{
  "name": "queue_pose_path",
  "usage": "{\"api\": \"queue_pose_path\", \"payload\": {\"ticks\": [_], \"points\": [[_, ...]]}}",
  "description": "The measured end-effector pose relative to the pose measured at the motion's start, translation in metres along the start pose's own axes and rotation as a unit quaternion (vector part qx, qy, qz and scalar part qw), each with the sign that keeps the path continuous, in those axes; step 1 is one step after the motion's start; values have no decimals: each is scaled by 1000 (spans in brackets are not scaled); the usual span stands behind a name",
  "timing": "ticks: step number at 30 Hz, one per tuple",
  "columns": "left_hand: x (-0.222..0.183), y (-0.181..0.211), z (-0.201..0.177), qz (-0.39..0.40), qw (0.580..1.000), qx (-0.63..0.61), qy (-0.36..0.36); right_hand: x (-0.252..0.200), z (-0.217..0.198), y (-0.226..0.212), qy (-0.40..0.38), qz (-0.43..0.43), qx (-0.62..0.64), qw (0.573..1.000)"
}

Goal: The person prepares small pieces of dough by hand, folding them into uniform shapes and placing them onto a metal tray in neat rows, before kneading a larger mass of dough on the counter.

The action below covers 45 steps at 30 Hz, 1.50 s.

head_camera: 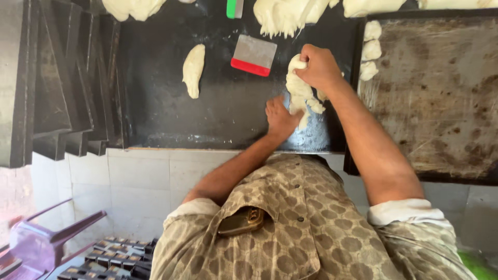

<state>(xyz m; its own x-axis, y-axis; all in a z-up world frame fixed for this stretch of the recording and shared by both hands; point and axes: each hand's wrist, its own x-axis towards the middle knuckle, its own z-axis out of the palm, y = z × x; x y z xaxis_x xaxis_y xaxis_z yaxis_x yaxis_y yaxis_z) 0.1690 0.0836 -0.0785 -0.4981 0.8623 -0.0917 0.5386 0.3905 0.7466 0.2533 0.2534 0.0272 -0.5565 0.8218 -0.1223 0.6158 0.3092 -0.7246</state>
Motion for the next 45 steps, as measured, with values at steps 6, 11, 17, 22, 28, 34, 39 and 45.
{"api": "queue_pose_path", "payload": {"ticks": [6,11,17,22,28,34,39,45], "points": [[35,-14,-34,101,955,-248,-129,-86,-53,-106,2,-39,261,965],[42,-22,-63,146,855,-286,-408,-146,-71,-129,111,-110,406,900],[74,4,-169,177,802,-156,-549,-220,-83,-136,280,-37,581,763],[85,0,-198,176,761,-35,-623,-234,-25,-76,360,35,426,829],[74,-49,-167,42,776,111,-619,-242,53,-41,335,59,-106,934],[75,-58,-177,35,772,154,-616,-231,102,-13,229,5,-239,944],[74,-65,-194,30,773,206,-600,-235,128,-22,188,-7,-123,974],[59,-68,-192,112,783,294,-537,-218,151,-55,185,2,-92,978]]}}
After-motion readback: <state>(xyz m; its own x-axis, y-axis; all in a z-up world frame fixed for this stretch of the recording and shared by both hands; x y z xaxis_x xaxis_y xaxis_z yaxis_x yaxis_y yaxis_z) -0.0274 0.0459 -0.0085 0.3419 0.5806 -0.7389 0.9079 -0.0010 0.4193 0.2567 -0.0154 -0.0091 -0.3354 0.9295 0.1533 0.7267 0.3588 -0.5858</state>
